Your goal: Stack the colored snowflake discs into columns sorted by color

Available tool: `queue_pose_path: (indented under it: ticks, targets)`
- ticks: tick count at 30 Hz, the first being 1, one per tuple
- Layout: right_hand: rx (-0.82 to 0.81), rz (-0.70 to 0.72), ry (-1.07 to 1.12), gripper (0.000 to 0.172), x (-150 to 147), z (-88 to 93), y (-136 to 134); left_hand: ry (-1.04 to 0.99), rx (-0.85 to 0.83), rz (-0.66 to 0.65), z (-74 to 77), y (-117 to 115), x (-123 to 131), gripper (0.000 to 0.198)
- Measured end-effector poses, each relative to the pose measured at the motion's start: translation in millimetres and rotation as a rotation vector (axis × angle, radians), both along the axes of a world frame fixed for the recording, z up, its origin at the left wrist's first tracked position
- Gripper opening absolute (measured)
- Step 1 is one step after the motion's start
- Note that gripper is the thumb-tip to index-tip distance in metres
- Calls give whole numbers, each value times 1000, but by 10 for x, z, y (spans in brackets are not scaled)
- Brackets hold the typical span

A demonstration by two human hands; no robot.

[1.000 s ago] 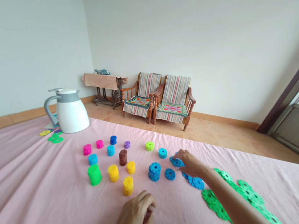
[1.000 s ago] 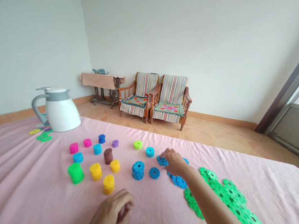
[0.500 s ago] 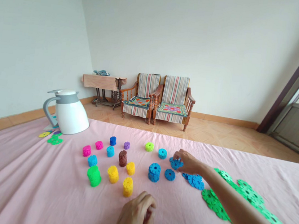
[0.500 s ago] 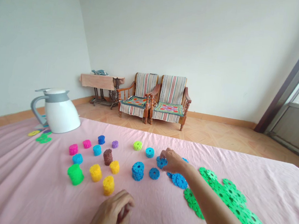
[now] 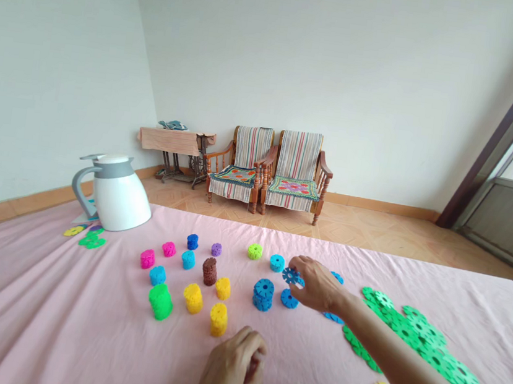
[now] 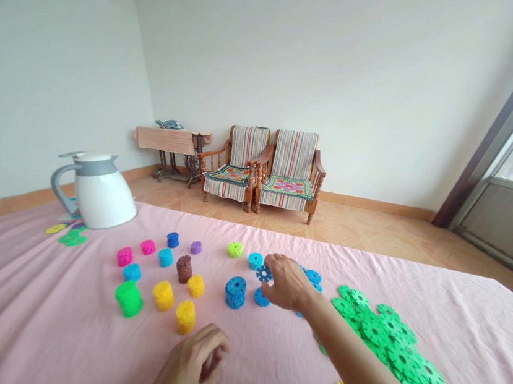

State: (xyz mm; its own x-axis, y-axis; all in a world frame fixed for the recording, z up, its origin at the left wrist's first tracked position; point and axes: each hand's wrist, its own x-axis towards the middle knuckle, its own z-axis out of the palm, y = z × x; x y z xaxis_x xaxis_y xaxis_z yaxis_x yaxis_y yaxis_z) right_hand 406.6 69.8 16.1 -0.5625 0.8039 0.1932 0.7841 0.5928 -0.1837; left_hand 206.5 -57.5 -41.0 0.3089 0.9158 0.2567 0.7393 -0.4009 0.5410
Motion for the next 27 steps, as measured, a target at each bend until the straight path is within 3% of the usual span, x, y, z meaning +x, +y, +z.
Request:
queue_pose_path:
  ticks: [7, 14, 21, 27]
  targets:
    - [-18, 84, 57, 20, -392, 161, -193, 7, -10, -1, 21, -10, 5, 29]
    - [-18, 77, 38, 28, -450, 172, -234, 4, -23, 0, 4, -17, -1, 29]
    - [-33, 16, 147, 26, -262, 98, -279, -9, -5, 0, 32, -25, 6, 29]
    - [-44, -23, 350, 23, 209, -115, -521, -37, 7, -5, 32, -32, 4, 29]
